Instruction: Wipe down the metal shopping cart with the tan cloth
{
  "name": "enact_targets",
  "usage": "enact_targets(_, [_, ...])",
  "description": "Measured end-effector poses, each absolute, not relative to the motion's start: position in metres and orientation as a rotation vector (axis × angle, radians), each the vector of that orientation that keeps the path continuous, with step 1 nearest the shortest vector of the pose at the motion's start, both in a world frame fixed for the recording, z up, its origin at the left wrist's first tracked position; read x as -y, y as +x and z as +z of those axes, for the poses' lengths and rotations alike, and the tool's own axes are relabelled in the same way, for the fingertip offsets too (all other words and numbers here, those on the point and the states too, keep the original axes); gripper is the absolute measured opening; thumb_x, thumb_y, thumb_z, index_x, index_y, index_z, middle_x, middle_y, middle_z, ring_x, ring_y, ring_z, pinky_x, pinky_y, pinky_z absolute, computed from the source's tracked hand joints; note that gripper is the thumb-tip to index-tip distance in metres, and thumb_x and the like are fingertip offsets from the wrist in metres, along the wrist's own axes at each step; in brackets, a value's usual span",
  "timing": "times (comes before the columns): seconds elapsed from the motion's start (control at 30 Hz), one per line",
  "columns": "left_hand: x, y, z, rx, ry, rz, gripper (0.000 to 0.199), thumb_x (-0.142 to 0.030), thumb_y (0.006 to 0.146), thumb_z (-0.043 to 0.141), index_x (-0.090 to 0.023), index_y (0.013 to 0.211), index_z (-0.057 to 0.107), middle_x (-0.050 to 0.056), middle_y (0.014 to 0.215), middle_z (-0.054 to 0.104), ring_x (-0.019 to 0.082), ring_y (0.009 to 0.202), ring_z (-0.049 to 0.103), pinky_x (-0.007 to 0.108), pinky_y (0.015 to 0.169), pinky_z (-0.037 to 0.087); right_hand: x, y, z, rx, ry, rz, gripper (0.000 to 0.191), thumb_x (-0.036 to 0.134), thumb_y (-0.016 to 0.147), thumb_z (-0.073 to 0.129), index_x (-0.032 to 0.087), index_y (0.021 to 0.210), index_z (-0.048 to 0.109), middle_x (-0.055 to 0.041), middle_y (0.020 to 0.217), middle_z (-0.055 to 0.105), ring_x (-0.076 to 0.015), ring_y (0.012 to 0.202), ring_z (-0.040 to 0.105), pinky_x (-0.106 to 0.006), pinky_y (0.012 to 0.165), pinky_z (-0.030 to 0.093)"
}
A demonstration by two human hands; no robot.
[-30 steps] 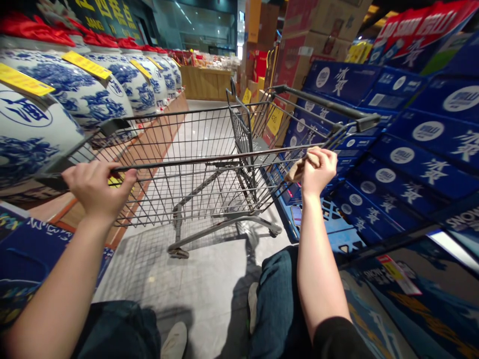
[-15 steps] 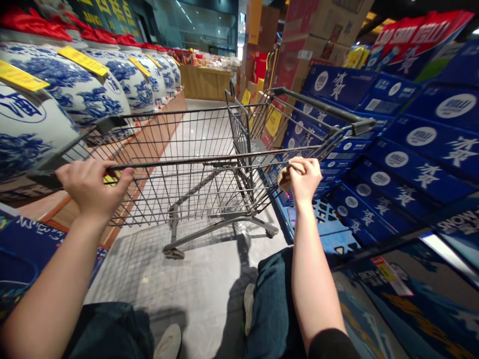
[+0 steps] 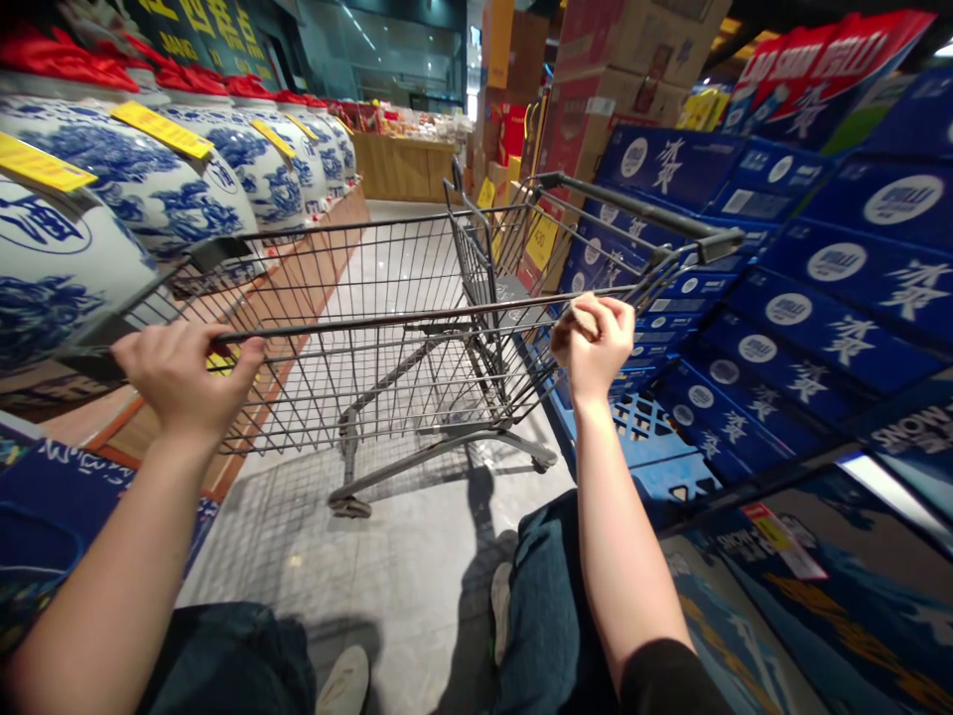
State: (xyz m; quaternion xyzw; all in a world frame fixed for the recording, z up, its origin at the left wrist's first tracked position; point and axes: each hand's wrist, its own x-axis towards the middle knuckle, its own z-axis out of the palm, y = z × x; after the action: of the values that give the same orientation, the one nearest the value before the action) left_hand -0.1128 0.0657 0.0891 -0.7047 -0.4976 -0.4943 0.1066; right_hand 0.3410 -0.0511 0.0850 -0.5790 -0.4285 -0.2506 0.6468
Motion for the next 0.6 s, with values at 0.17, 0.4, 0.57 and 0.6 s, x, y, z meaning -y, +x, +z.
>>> enact_targets(0.17, [-0.065,-0.113,0.088,1.466,-2.083,-1.422,0.043,-0.068,0.085,0.055,-0.027,0.075,0.052,0.004,0.074,0.05,0.029,0.087,0.048,0.051,0.098,0.032,0.046,0.331,0.082,1.033,-1.344,-0.503,0.02,0.011,0.071,0.061,0.023,0.079,0.075,-0.0035,0.097,0.061,-0.0217,0.099,0.066,-0.042,0.098,0.056])
enact_targets(0.4, [-0.066,-0.114,0.087,1.451,-2.083,-1.429,0.042,-0.068,0.085,0.056,-0.027,0.075,0.052,0.004,0.074,0.05,0.03,0.087,0.049,0.053,0.098,0.033,0.051,0.32,0.083,1.016,-1.231,-0.53,0.018,0.014,0.08,0.064,0.024,0.087,0.077,-0.0047,0.105,0.063,-0.0243,0.108,0.066,-0.046,0.104,0.055])
enact_targets(0.57, [-0.066,-0.115,0.085,1.444,-2.079,-1.42,0.041,-0.066,0.086,0.058,-0.026,0.076,0.054,0.005,0.076,0.054,0.031,0.088,0.051,0.052,0.098,0.034,0.048,0.315,0.082,1.135,-1.341,-0.457,0.021,0.013,0.076,0.062,0.025,0.083,0.078,-0.0019,0.092,0.066,-0.0211,0.094,0.068,-0.039,0.094,0.058])
enact_targets(0.6, [-0.067,-0.115,0.085,1.442,-2.077,-1.42,0.041,-0.066,0.086,0.059,-0.026,0.076,0.054,0.006,0.076,0.055,0.03,0.088,0.052,0.053,0.098,0.035,0.049,0.315,0.082,1.134,-1.336,-0.466,0.021,0.014,0.077,0.063,0.026,0.084,0.079,-0.0018,0.094,0.067,-0.0209,0.095,0.068,-0.039,0.094,0.058])
